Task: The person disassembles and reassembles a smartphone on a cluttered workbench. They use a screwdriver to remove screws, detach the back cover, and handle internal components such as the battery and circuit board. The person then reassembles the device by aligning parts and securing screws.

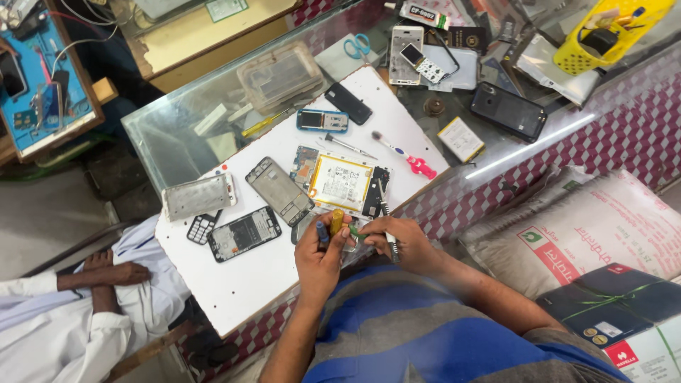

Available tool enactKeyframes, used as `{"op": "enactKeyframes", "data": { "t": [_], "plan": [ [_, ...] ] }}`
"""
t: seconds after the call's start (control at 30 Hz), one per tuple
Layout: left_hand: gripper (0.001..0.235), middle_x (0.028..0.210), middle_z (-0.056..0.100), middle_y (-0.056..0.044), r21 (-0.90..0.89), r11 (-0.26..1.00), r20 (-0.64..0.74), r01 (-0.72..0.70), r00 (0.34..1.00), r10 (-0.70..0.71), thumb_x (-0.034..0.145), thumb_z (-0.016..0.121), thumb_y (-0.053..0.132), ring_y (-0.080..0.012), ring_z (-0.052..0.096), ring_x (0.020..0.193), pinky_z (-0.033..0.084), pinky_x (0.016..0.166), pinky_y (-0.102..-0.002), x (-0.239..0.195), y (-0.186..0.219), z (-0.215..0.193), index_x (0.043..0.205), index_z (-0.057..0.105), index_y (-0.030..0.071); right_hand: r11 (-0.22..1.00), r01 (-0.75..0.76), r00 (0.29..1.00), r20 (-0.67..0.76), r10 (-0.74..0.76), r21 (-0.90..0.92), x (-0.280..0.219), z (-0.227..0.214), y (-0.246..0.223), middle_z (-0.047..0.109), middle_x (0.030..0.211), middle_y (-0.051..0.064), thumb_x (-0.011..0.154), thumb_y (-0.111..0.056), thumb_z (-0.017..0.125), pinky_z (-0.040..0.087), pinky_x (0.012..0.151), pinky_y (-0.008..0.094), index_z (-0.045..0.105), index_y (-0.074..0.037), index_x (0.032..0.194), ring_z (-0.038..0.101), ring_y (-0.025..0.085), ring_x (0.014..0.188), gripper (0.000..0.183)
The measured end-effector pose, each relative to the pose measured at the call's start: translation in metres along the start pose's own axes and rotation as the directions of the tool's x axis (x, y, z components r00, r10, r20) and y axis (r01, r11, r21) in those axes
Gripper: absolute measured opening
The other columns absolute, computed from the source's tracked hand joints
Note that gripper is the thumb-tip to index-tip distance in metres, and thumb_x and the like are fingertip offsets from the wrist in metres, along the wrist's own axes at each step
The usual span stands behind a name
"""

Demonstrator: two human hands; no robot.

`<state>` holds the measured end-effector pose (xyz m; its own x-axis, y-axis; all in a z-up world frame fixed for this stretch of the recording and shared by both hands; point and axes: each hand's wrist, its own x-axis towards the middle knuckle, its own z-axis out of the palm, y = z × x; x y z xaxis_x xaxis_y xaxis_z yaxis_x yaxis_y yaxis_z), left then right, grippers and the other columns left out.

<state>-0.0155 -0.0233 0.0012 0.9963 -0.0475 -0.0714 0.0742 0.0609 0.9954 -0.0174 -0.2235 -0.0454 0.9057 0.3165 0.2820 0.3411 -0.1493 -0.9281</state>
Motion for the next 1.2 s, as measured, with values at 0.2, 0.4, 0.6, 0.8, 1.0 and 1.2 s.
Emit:
{"op": "enactKeyframes", "data": {
  "t": [0.2,0.4,0.6,0.8,1.0,1.2],
  "plan": [
    [0.02,0.077,0.074,-0.002,-0.04,0.997,-0.133,0.059,0.989,-0.064,0.099,0.067,0.015,0.001,0.048,0.052,0.035,0.045,-0.017,0.001,0.009,-0.013,0.116,0.069,0.005,1.0,-0.019,0.997,-0.069,0.017,-0.021,-0.001,0.001,0.001,0.072,0.082,0.005,0.1,-0.01,0.07,0.054,0.056,0.025,0.07,-0.004,0.112,0.068,0.009,0.064,0.013],
    [0.019,0.088,0.074,-0.005,0.012,1.0,-0.032,-0.005,0.999,0.005,0.1,0.067,0.014,-0.0039,0.061,0.064,0.044,0.051,-0.019,-0.003,0.007,-0.013,0.115,0.07,0.002,0.982,-0.168,0.984,-0.04,0.172,0.092,0.005,0.001,-0.008,0.073,0.084,0.007,0.102,-0.012,0.067,0.058,0.062,0.024,0.065,-0.002,0.122,0.07,0.01,0.07,0.023],
    [0.025,0.102,0.073,-0.009,0.128,0.982,0.04,-0.138,0.99,0.134,0.099,0.069,0.01,-0.0096,0.07,0.076,0.056,0.067,-0.023,-0.004,0.002,-0.004,0.119,0.067,-0.004,0.996,0.034,0.998,0.046,-0.038,0.084,0.014,-0.001,-0.013,0.074,0.106,0.011,0.099,-0.012,0.072,0.06,0.082,0.027,0.058,0.0,0.129,0.074,0.014,0.099,0.035],
    [0.028,0.12,0.071,-0.012,0.074,0.994,0.103,-0.076,0.992,0.068,0.096,0.067,0.005,-0.0133,0.072,0.08,0.057,0.068,-0.026,-0.004,0.012,-0.002,0.123,0.067,-0.003,0.892,-0.234,0.969,0.022,0.245,0.386,0.003,0.003,-0.007,0.073,0.102,0.012,0.099,-0.001,0.068,0.058,0.067,0.025,0.056,0.002,0.132,0.068,0.012,0.08,0.035],
    [0.031,0.139,0.068,-0.015,0.138,0.946,0.269,-0.292,0.931,0.248,0.092,0.071,0.0,-0.0217,0.07,0.117,0.057,0.096,-0.032,-0.001,0.01,-0.002,0.122,0.067,-0.004,0.893,-0.185,0.975,-0.038,0.219,0.411,0.005,0.001,-0.005,0.072,0.099,0.013,0.101,-0.003,0.063,0.059,0.059,0.024,0.052,0.003,0.128,0.071,0.012,0.074,0.03],
    [0.03,0.12,0.071,-0.017,0.136,0.985,0.246,-0.108,0.967,0.072,0.092,0.073,0.003,-0.019,0.071,0.1,0.057,0.086,-0.03,-0.003,0.0,-0.007,0.122,0.069,-0.004,0.893,-0.121,0.985,-0.059,0.162,0.434,0.007,0.005,-0.008,0.073,0.108,0.014,0.102,-0.006,0.063,0.06,0.056,0.024,0.051,0.002,0.12,0.074,0.014,0.072,0.024]
  ]
}}
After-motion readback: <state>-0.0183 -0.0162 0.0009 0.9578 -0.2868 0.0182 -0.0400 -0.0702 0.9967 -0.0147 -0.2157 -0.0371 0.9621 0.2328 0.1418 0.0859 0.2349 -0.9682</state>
